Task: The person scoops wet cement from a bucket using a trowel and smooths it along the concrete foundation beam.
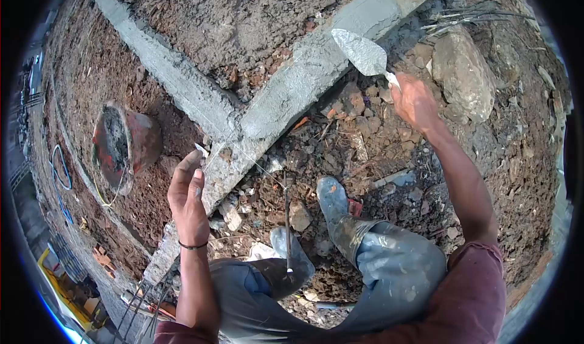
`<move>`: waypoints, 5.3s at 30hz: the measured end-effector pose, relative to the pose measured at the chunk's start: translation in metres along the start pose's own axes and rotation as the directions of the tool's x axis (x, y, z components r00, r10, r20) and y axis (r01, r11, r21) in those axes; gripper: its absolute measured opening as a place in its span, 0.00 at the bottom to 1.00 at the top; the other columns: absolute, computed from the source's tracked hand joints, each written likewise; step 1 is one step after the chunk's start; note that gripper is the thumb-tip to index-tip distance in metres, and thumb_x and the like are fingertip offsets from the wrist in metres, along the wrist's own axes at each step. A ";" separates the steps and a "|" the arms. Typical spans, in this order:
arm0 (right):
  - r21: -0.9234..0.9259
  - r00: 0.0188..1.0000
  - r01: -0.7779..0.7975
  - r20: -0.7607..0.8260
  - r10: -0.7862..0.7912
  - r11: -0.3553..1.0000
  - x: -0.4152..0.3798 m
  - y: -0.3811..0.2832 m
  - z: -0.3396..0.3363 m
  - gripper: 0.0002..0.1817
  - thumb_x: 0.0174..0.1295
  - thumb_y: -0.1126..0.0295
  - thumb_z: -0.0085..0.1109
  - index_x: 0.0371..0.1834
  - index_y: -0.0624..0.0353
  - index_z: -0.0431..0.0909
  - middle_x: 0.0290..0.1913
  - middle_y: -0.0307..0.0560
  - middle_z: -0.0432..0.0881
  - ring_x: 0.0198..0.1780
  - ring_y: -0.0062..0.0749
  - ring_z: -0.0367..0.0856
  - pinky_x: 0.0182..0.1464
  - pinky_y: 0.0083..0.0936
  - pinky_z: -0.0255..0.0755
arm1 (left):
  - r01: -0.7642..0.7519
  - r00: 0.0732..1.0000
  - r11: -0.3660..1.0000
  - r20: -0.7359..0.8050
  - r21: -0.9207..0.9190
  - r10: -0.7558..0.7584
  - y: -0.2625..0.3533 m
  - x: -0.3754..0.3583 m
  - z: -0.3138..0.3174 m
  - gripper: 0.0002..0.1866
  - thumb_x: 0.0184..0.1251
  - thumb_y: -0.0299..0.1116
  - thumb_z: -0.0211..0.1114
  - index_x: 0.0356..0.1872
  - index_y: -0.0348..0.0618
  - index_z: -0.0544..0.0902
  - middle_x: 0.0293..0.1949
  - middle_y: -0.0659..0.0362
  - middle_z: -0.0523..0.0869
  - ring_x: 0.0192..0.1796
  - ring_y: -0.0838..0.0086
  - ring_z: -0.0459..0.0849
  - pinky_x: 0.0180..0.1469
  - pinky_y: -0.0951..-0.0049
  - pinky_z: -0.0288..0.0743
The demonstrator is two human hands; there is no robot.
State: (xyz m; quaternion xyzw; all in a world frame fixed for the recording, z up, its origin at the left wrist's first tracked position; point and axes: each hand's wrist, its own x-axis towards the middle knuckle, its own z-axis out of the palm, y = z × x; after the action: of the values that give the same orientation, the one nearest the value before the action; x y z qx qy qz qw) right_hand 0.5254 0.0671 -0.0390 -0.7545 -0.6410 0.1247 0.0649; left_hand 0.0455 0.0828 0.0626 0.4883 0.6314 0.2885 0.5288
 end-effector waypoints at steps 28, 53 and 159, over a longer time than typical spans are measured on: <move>-0.176 0.949 0.196 -0.216 -0.232 0.965 0.092 0.111 0.018 0.19 0.63 0.60 0.60 0.30 0.70 0.81 0.26 0.67 0.81 0.33 0.64 0.84 0.36 0.48 0.76 | -0.275 0.954 0.823 -0.038 -0.497 0.296 -0.029 -0.018 -0.070 0.28 0.79 0.44 0.59 0.69 0.32 0.72 0.67 0.45 0.78 0.72 0.59 0.74 0.75 0.60 0.63; -0.139 0.997 0.029 -0.067 -0.039 0.990 0.045 0.037 0.007 0.19 0.66 0.60 0.58 0.34 0.70 0.81 0.35 0.74 0.82 0.43 0.73 0.81 0.44 0.52 0.76 | -0.386 0.898 0.736 -0.043 -0.557 0.438 -0.010 -0.044 -0.058 0.29 0.77 0.43 0.61 0.67 0.27 0.72 0.66 0.42 0.78 0.71 0.58 0.75 0.77 0.61 0.63; 0.106 0.984 0.170 -0.070 -0.163 0.980 -0.082 -0.042 0.074 0.15 0.71 0.66 0.51 0.41 0.73 0.75 0.28 0.73 0.81 0.34 0.70 0.82 0.37 0.56 0.72 | -0.373 0.904 0.706 -0.066 -0.603 0.422 -0.004 -0.051 -0.049 0.20 0.77 0.35 0.62 0.60 0.29 0.79 0.60 0.49 0.83 0.67 0.66 0.78 0.75 0.66 0.66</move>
State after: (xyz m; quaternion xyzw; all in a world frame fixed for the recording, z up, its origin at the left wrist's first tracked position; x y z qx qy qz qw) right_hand 0.4534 -0.0106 -0.0905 -0.6967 -0.6918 0.1316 0.1368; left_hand -0.0039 0.0421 0.0921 0.4297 0.3656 0.5617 0.6052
